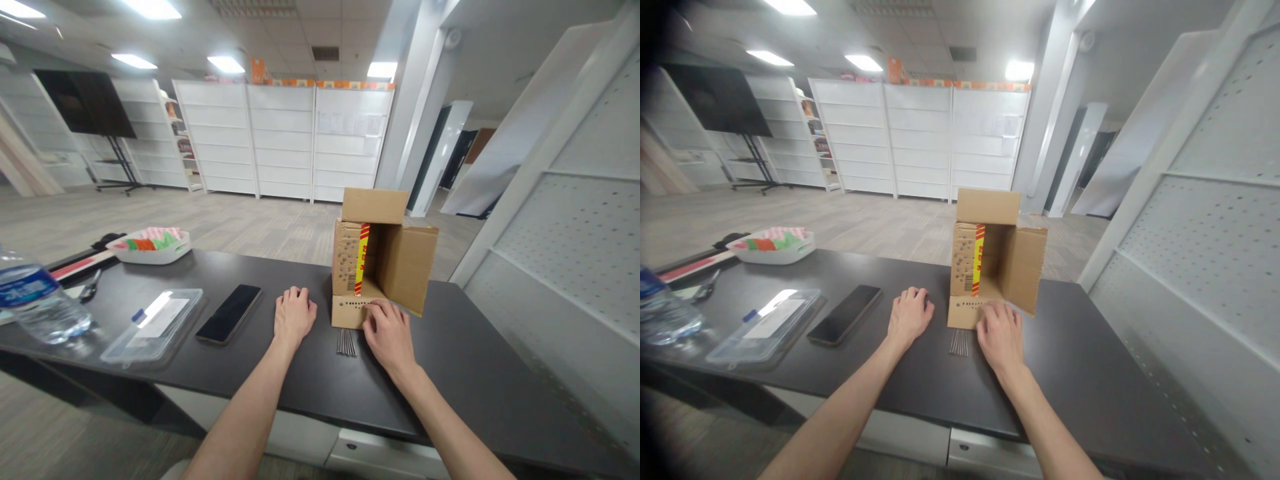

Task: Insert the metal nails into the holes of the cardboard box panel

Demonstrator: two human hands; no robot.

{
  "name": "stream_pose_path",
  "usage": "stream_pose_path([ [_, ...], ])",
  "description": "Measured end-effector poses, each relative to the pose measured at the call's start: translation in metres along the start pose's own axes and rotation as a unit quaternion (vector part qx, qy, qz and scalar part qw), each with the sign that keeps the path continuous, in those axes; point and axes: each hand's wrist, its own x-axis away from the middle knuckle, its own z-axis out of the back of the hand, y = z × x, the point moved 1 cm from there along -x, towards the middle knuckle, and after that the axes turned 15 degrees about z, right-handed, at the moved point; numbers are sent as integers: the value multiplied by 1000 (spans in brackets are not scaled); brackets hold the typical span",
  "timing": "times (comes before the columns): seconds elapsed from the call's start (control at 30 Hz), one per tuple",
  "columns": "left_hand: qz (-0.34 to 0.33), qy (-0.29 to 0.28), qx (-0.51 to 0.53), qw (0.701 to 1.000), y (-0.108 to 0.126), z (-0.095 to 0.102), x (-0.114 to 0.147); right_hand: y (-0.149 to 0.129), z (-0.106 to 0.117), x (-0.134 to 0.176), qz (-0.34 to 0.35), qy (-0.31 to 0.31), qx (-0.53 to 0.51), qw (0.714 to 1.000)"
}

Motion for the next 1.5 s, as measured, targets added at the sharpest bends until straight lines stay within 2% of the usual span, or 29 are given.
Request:
stream_pose_path([
  [0.27,7,-12,2,1000,1,2,0,7,-3,-21,-58,-76,19,995],
  [0.43,8,-16,12,1000,0,1,0,12,1,-37,-96,-133,-9,986],
  [0.63,9,-13,12,1000,0,0,0,13,7,-47,-121,-165,-39,978],
  [0.8,6,-12,5,1000,0,0,0,13,8,-51,-133,-177,-51,974],
  [1.17,6,-10,10,1000,-1,-1,0,9,11,-56,-136,-190,-1,972],
  [1.5,8,-9,9,1000,-1,-1,1,12,15,-58,-130,-136,-52,981],
])
